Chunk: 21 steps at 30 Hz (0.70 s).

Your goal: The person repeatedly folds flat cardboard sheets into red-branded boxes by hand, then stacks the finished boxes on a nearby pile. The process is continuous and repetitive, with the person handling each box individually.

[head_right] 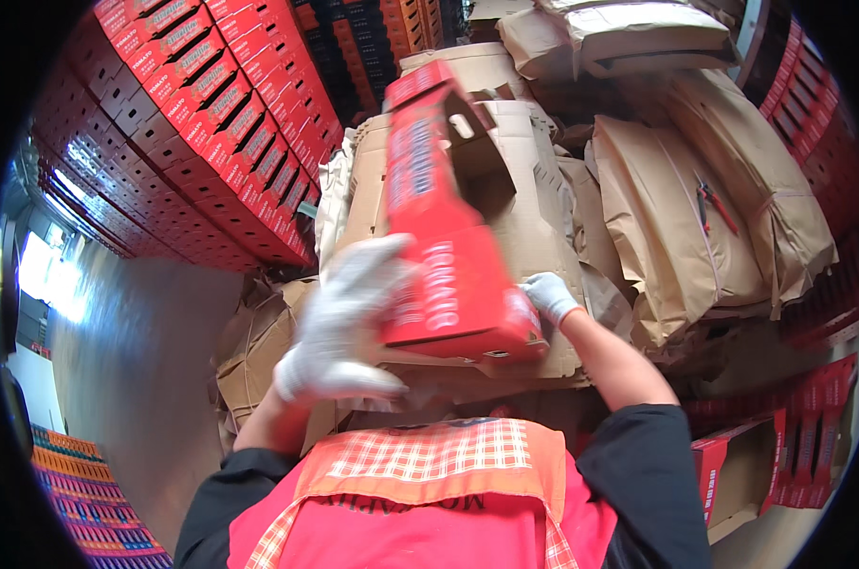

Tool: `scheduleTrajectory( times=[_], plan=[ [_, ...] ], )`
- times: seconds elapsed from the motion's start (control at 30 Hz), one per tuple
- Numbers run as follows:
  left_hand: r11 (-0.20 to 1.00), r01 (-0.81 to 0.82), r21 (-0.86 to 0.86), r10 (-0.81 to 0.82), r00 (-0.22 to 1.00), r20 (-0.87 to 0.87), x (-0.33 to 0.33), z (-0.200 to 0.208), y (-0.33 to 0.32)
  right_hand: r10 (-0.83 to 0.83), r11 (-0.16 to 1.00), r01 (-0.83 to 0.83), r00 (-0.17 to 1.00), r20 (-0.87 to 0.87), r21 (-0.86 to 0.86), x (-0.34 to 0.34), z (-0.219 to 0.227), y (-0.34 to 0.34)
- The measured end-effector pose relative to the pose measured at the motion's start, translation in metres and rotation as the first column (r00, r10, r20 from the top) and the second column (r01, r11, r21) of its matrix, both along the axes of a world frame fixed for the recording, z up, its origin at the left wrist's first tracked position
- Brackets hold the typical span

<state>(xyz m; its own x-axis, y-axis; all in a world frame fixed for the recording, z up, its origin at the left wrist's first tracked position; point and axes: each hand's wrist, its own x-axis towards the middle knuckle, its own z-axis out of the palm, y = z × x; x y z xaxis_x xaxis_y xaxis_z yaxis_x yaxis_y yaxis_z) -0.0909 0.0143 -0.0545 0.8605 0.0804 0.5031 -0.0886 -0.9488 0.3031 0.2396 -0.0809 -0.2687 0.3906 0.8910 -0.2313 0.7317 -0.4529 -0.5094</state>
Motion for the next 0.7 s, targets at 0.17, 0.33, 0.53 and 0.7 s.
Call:
scheduleTrajectory(
  times=[0.17,0.33,0.53,0.7],
  plan=[
    [0.994,0.090,0.065,-0.102,0.971,0.216,0.099,0.002,-0.039,0.082,0.686,0.484,0.690,-0.719,0.543,0.036,0.063,-0.020],
    [0.996,0.083,-0.012,-0.061,0.816,0.575,0.147,-0.029,-0.061,-0.013,0.207,0.106,0.994,-0.105,0.973,0.015,0.219,-0.050],
    [0.976,0.040,-0.213,0.118,0.728,0.675,0.160,-0.052,-0.068,0.081,0.839,-0.225,0.952,0.295,0.496,-0.059,0.282,-0.061],
    [0.865,-0.051,-0.499,0.262,0.894,0.363,0.156,-0.066,-0.086,0.071,0.981,-0.034,0.979,-0.192,0.190,-0.047,0.289,-0.035]
  ],
)
